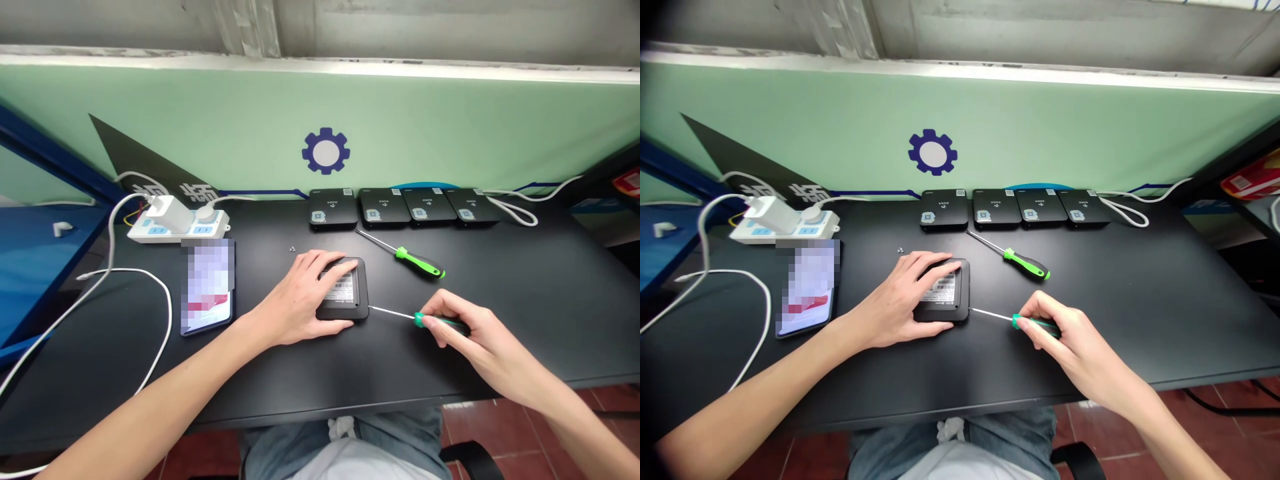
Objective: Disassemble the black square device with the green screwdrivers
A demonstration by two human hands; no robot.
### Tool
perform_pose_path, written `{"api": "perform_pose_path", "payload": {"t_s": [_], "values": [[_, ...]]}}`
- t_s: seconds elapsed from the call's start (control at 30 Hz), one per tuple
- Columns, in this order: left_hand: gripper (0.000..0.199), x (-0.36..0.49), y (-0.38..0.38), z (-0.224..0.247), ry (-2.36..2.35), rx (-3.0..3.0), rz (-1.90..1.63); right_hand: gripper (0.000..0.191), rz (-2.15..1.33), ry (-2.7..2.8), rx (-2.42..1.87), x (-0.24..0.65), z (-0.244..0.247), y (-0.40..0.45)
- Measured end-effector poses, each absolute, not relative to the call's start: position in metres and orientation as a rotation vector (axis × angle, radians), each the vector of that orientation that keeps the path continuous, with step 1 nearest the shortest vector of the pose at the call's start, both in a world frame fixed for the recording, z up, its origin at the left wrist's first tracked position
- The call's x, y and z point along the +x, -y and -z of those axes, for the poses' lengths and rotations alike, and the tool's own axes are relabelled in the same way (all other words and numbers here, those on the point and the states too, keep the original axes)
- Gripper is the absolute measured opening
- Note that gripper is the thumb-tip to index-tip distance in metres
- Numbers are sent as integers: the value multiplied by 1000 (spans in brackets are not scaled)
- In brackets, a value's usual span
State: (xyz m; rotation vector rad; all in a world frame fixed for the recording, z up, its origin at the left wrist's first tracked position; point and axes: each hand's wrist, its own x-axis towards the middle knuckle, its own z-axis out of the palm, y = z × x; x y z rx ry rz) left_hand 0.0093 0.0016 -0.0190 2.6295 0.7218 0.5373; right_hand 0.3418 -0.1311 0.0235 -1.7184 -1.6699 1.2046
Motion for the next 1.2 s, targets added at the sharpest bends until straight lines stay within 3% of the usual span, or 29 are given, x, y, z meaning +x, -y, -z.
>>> {"api": "perform_pose_path", "payload": {"t_s": [0.5,1.2], "values": [[101,8,-4,16,-686,2536,-582,48,-1135,1473,-1614,331,-7,140],[95,4,-6,9,-611,2512,-533,41,-1188,1444,-1574,329,7,149]]}}
